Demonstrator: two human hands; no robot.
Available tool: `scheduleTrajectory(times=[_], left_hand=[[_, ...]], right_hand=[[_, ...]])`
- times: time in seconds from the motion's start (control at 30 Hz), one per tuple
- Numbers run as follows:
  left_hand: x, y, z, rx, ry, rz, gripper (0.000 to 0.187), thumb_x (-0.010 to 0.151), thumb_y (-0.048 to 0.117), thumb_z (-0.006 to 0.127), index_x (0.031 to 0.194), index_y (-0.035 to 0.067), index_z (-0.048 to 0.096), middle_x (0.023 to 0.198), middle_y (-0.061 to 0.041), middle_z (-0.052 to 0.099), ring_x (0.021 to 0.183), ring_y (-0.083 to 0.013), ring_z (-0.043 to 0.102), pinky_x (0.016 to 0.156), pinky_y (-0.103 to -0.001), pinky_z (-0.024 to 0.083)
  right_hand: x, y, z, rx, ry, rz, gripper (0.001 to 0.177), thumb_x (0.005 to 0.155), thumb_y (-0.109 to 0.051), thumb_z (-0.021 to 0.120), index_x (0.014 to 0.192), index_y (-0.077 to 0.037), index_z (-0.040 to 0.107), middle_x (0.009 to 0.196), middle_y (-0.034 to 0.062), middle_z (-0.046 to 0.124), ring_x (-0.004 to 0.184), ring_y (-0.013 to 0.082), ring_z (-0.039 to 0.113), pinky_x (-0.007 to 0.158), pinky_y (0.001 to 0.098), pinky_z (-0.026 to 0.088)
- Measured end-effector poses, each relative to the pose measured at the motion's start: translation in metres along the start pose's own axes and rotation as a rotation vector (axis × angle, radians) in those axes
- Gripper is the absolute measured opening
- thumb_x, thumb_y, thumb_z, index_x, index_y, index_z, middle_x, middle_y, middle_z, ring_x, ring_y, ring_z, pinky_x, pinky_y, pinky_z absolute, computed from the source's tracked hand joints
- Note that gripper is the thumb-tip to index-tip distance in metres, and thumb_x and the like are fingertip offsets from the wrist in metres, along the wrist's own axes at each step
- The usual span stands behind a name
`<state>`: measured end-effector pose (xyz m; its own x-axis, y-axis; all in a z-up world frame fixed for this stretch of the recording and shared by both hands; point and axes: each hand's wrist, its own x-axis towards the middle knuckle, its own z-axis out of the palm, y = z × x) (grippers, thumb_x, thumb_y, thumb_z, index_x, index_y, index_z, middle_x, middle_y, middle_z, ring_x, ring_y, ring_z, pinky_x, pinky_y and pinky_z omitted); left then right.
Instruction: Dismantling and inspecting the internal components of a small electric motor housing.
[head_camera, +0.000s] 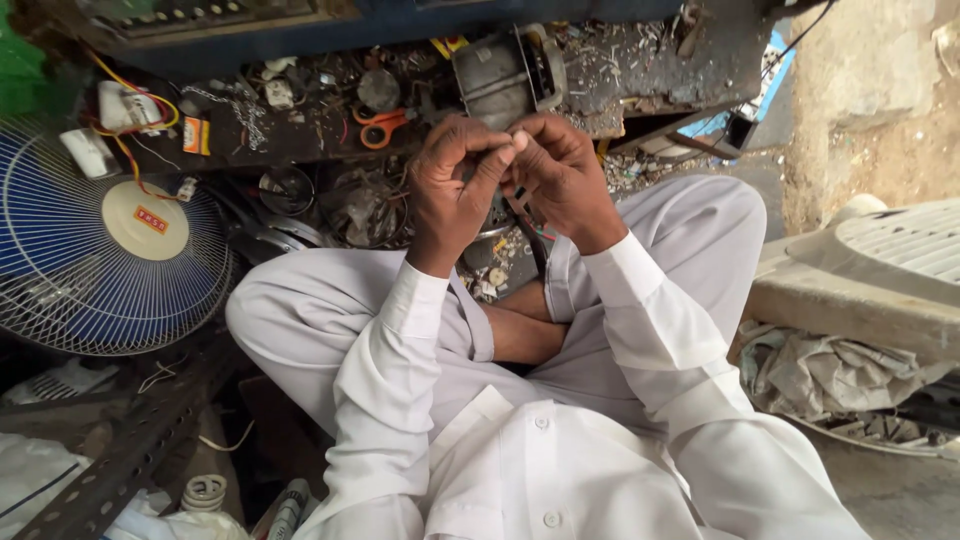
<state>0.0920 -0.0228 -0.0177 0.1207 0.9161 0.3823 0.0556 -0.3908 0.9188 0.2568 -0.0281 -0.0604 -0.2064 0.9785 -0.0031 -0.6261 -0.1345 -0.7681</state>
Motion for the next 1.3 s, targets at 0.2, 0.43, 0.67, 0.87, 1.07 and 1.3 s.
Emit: scheduleTrajectory(times=[0.2,0.43,0.67,0.87,1.07,1.3], left_hand=[[0.007,0.002,-0.007,0.200,-0.009,0.095,0.010,0.096,0.007,0.079,0.103,0.006,0.072,0.100,-0.005,0.066,0.084,-0.0143,0.068,0.069,-0.029,0.057],[0.008,0.002,-0.006,0.423,-0.024,0.198,0.011,0.095,0.007,0.078,0.105,0.006,0.073,0.102,-0.006,0.067,0.086,-0.0206,0.072,0.072,-0.033,0.060],[0.008,0.008,-0.002,0.413,-0.002,0.215,0.013,0.096,0.009,0.076,0.107,0.006,0.073,0.103,-0.008,0.068,0.087,-0.0247,0.072,0.074,-0.035,0.059],[0.009,0.009,-0.004,0.471,-0.018,0.231,0.009,0.097,0.008,0.073,0.104,0.006,0.067,0.102,-0.009,0.065,0.089,-0.0276,0.069,0.075,-0.040,0.057],[0.005,-0.003,-0.002,0.417,-0.034,0.210,0.010,0.099,0.010,0.072,0.105,0.006,0.064,0.101,-0.008,0.063,0.087,-0.0274,0.068,0.075,-0.039,0.055],[-0.003,-0.049,-0.015,-0.322,-0.149,-0.350,0.010,0.103,0.013,0.069,0.102,0.003,0.066,0.088,0.001,0.064,0.078,-0.0078,0.058,0.068,-0.024,0.048]], right_hand=[[0.001,-0.012,0.005,-0.289,0.029,0.004,0.025,0.108,-0.022,0.062,0.113,0.000,0.071,0.093,0.0054,0.073,0.078,0.0121,0.068,0.071,0.0266,0.057],[0.000,-0.011,0.000,-0.386,0.032,-0.022,0.027,0.108,-0.025,0.064,0.107,0.001,0.071,0.091,0.0058,0.072,0.079,0.0125,0.066,0.071,0.0264,0.055],[0.001,-0.007,-0.006,-0.347,0.029,-0.016,0.025,0.106,-0.025,0.064,0.105,-0.001,0.070,0.091,0.0030,0.072,0.079,0.0106,0.068,0.070,0.0250,0.056],[0.005,-0.009,-0.007,-0.243,0.056,-0.032,0.019,0.101,-0.016,0.073,0.107,0.001,0.068,0.089,0.0048,0.070,0.075,0.0107,0.062,0.070,0.0258,0.052],[0.005,-0.013,-0.004,-0.012,0.018,0.146,0.019,0.101,-0.021,0.069,0.103,-0.002,0.066,0.090,0.0031,0.070,0.079,0.0120,0.067,0.072,0.0253,0.054],[-0.002,-0.018,0.010,-0.690,0.016,-0.344,0.016,0.097,-0.007,0.078,0.108,-0.001,0.068,0.098,0.0062,0.070,0.087,0.0148,0.066,0.078,0.0290,0.055]])
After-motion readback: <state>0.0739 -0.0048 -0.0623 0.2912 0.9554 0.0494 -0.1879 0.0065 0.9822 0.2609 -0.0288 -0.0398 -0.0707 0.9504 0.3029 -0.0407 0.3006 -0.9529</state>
